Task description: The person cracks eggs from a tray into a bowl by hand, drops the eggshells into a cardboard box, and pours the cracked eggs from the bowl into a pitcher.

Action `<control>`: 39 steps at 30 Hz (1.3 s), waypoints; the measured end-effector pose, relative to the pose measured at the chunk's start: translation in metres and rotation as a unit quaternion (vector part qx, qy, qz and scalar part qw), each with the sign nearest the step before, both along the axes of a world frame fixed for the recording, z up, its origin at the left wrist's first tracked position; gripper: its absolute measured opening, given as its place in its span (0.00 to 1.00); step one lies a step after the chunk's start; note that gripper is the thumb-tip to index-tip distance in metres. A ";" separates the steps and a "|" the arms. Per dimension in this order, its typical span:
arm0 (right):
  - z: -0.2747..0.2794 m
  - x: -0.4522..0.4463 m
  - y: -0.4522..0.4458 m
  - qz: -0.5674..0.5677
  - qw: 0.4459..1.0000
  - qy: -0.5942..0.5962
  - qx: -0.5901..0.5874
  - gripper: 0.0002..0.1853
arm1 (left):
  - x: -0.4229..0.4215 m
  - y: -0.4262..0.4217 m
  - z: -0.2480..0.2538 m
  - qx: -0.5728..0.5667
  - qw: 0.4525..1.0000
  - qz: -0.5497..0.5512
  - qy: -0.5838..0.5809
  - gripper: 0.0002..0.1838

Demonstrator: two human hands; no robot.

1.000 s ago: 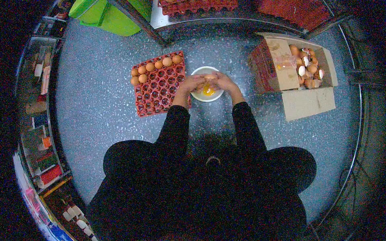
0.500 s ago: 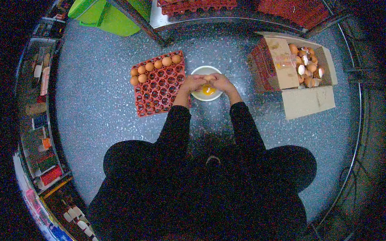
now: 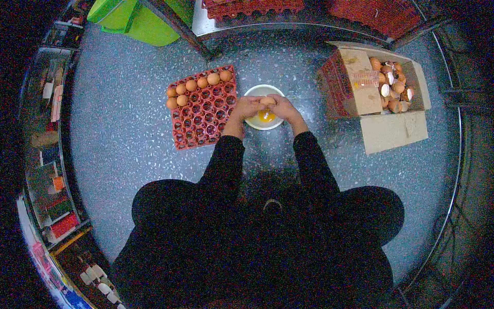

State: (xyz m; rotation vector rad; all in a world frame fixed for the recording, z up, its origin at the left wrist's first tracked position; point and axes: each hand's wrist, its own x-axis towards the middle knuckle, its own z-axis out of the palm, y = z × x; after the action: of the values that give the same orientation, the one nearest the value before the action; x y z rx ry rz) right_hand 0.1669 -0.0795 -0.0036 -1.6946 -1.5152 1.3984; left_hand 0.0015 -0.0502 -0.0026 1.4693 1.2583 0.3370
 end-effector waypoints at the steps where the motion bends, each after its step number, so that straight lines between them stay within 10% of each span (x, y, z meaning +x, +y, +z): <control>1: -0.002 0.000 0.000 -0.007 1.000 0.013 -0.006 0.21 | 0.000 0.001 0.000 0.000 1.000 0.000 0.000 0.22; 24: 0.012 0.004 -0.001 0.011 0.995 0.102 0.006 0.22 | -0.006 0.005 0.000 0.020 1.000 -0.006 0.021 0.26; 39: 0.044 0.006 0.008 0.109 0.975 -0.132 0.144 0.25 | -0.013 0.028 0.018 0.006 0.993 -0.082 0.085 0.26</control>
State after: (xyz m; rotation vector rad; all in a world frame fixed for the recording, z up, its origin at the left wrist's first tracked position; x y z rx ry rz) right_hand 0.1731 -0.0719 0.0401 -1.6167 -1.9952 1.0144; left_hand -0.0116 -0.0226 0.0156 1.6277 1.2601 0.1112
